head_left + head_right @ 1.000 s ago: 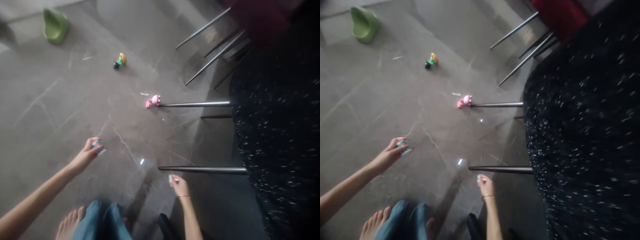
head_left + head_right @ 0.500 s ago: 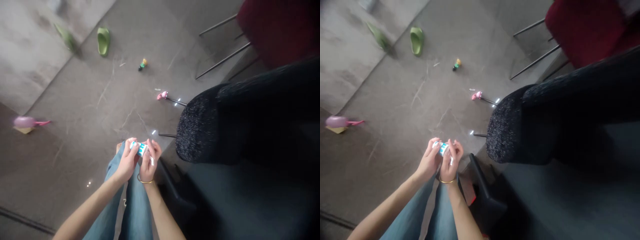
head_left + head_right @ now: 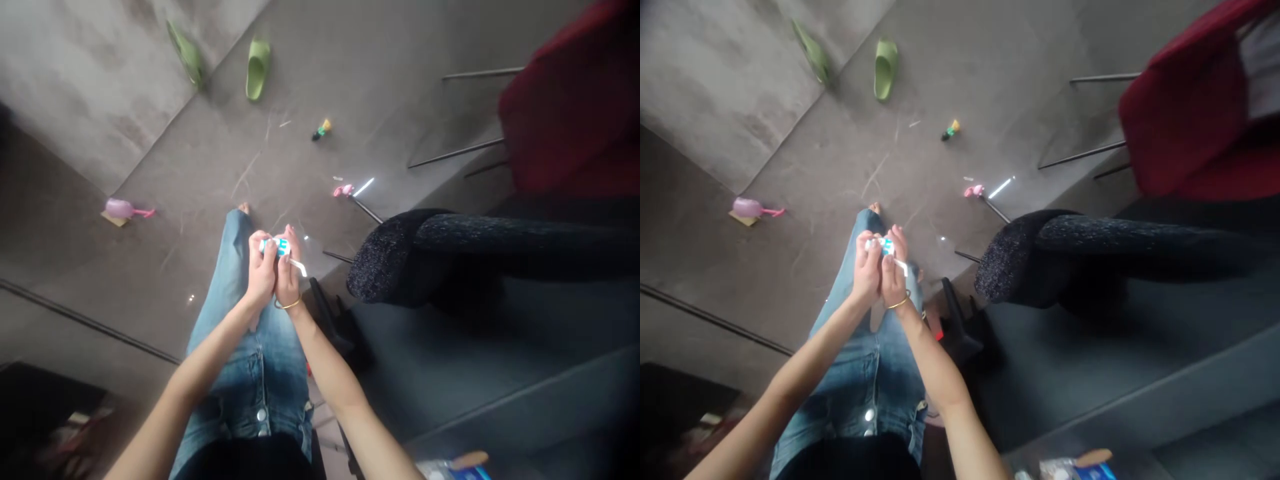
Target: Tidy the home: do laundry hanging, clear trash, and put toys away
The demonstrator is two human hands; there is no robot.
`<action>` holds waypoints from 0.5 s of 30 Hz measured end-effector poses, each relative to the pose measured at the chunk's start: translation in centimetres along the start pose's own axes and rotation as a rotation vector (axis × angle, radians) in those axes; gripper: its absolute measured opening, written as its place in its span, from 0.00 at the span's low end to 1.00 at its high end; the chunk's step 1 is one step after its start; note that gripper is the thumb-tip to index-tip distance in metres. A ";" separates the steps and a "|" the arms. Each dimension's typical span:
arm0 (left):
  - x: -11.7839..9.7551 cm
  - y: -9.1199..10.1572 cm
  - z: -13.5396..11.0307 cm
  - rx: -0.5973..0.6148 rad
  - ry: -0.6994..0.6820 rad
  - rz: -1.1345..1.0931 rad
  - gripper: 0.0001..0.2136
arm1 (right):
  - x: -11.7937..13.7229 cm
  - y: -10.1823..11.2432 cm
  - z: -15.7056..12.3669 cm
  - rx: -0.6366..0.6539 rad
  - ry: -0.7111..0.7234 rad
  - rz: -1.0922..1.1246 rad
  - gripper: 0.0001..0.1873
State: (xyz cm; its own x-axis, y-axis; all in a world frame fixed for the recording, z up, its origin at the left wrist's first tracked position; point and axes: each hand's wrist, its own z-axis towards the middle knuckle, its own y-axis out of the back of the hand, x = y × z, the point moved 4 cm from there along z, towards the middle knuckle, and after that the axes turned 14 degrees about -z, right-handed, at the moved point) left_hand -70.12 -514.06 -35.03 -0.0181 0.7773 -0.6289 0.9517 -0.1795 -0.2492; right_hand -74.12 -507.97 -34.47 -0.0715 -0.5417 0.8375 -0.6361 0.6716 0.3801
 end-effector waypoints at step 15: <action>-6.5 -8.1 9.1 0.206 0.286 -0.105 0.21 | -0.1 10.0 9.4 0.490 -0.428 0.194 0.54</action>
State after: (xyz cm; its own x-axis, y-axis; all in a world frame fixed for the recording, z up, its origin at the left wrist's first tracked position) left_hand -80.53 -523.15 -35.57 0.0015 0.9298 -0.3679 0.8667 -0.1847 -0.4633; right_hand -87.67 -505.93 -34.42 -0.4532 -0.6548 0.6049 -0.8486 0.5247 -0.0678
